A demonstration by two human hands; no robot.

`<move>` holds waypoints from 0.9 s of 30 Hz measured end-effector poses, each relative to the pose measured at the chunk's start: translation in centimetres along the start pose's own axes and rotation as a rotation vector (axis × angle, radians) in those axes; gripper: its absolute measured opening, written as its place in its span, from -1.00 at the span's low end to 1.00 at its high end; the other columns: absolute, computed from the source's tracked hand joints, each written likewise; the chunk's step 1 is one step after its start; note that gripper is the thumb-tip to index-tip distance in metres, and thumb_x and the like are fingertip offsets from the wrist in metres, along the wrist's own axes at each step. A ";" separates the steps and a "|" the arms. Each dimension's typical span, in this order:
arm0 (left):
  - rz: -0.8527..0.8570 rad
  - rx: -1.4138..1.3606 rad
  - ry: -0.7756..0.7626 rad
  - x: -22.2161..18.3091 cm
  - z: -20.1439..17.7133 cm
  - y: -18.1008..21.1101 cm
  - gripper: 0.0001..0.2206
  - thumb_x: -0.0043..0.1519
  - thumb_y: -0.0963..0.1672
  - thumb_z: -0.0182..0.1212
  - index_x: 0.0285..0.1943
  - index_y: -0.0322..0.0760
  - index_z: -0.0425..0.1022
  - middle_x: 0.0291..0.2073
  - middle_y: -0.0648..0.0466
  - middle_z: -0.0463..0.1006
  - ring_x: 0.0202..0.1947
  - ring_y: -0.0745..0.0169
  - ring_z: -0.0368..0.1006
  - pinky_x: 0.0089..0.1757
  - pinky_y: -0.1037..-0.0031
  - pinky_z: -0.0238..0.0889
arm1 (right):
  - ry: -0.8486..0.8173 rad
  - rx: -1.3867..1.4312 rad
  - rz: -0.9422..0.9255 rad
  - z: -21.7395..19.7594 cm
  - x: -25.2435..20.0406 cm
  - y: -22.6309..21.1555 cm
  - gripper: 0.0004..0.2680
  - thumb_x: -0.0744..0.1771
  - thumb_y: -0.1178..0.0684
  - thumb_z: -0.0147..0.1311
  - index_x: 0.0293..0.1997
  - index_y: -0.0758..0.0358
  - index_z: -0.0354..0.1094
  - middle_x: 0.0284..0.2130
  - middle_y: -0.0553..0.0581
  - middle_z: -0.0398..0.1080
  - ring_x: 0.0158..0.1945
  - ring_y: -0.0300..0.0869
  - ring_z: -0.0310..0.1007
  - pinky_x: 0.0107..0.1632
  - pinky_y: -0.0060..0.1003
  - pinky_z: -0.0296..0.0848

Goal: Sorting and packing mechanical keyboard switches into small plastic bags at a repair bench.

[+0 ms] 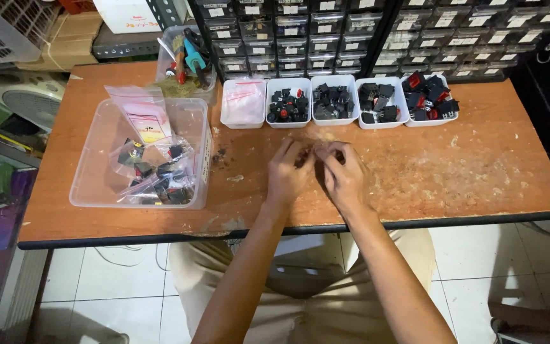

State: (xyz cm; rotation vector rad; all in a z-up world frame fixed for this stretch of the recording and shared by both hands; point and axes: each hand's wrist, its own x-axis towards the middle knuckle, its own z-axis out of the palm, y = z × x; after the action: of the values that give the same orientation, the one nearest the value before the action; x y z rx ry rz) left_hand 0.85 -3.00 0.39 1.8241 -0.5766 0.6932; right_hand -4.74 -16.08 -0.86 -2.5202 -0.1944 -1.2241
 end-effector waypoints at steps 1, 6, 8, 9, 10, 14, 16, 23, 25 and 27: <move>0.001 0.000 0.001 0.0 0.0 -0.2 -0.87 0.08 -0.23 0.45 -0.27 -0.23 0.58 -0.50 0.09 0.49 -0.47 0.13 0.56 -0.50 0.51 0.48 | 0.001 0.000 -0.001 0.0 0.2 -0.2 -0.90 0.38 0.15 0.02 -0.22 0.05 0.46 -0.17 0.02 0.38 -0.21 0.02 0.52 -0.29 -0.11 0.52; -0.060 0.008 0.081 -1.3 1.5 -2.9 -0.88 0.10 -0.20 0.47 -0.33 -0.25 0.57 -0.57 0.06 0.54 -0.52 0.10 0.56 -0.53 0.45 0.45 | 0.042 0.050 -0.092 0.4 -0.4 0.3 -0.93 0.29 0.14 0.15 -0.22 0.07 0.50 -0.09 0.16 0.38 -0.12 0.10 0.51 -0.17 -0.07 0.50; -0.064 0.007 0.106 -0.8 1.0 -1.7 -0.89 0.11 -0.22 0.45 -0.35 -0.26 0.56 -0.59 0.05 0.55 -0.54 0.08 0.56 -0.54 0.43 0.44 | 0.043 0.039 -0.101 0.5 -0.6 0.3 -0.92 0.27 0.13 0.14 -0.24 0.04 0.51 -0.09 0.17 0.38 -0.12 0.10 0.51 -0.15 -0.10 0.50; -0.069 0.007 0.132 -0.5 0.7 -1.2 -0.89 0.12 -0.23 0.44 -0.38 -0.27 0.55 -0.60 0.04 0.55 -0.56 0.05 0.55 -0.55 0.40 0.43 | 0.043 0.030 -0.110 0.7 -0.6 0.4 -0.90 0.25 0.12 0.12 -0.26 0.01 0.52 -0.08 0.18 0.38 -0.11 0.09 0.50 -0.12 -0.13 0.49; -0.068 0.008 0.133 -0.5 0.7 -1.2 -0.89 0.12 -0.23 0.44 -0.38 -0.27 0.55 -0.60 0.04 0.55 -0.56 0.05 0.55 -0.55 0.40 0.43 | 0.044 0.030 -0.110 0.8 -0.4 0.2 -0.90 0.25 0.12 0.12 -0.26 0.01 0.52 -0.08 0.18 0.38 -0.11 0.09 0.50 -0.12 -0.13 0.49; -0.084 -0.002 0.123 -0.4 0.9 -1.0 -0.88 0.12 -0.17 0.45 -0.35 -0.23 0.55 -0.58 0.05 0.58 -0.52 0.08 0.58 -0.52 0.40 0.44 | -0.014 -0.006 -0.101 0.3 0.7 -0.7 -0.78 0.17 0.12 0.16 -0.14 0.17 0.52 -0.05 0.30 0.36 -0.07 0.20 0.47 -0.09 -0.03 0.44; -0.041 0.042 0.118 -0.1 0.5 -0.1 -0.85 0.12 -0.13 0.48 -0.35 -0.20 0.55 -0.57 0.05 0.58 -0.50 0.10 0.59 -0.50 0.41 0.44 | -0.052 -0.048 -0.085 -0.1 1.1 -1.1 -0.70 0.15 0.12 0.17 -0.05 0.24 0.51 -0.01 0.33 0.34 -0.01 0.22 0.45 -0.06 -0.03 0.41; 0.143 0.031 -0.024 -0.7 0.2 -0.6 -0.87 0.04 -0.13 0.42 -0.29 -0.13 0.58 -0.59 0.11 0.50 -0.54 0.10 0.52 -0.50 0.40 0.45 | -0.357 -0.125 0.069 -0.8 1.3 -1.2 -0.70 0.23 0.07 0.09 0.03 0.33 0.46 0.02 0.30 0.35 -0.01 0.16 0.40 -0.04 -0.02 0.38; 0.164 0.000 -0.050 -0.7 -0.1 -0.3 -0.84 0.01 -0.13 0.43 -0.26 -0.11 0.59 -0.58 0.13 0.49 -0.54 0.11 0.51 -0.49 0.42 0.45 | -0.377 -0.124 0.097 -0.7 0.9 -1.0 -0.70 0.25 0.10 0.06 0.07 0.33 0.45 0.02 0.28 0.34 0.00 0.15 0.39 -0.03 -0.02 0.39; 0.196 -0.001 -0.101 -0.3 -0.7 0.8 -0.78 0.03 -0.05 0.42 -0.21 -0.13 0.59 -0.50 0.11 0.51 -0.45 0.08 0.54 -0.41 0.34 0.48 | -0.426 0.039 0.354 1.1 -1.0 0.5 -0.53 0.22 0.18 0.01 0.31 0.44 0.19 -0.02 0.41 0.32 -0.01 0.32 0.38 0.03 0.13 0.36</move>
State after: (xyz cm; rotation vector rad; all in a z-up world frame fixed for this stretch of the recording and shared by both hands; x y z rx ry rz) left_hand -0.04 -2.56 0.90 1.8250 -0.8306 0.7335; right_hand -4.41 -16.13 -2.34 -2.6042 0.1254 -0.5394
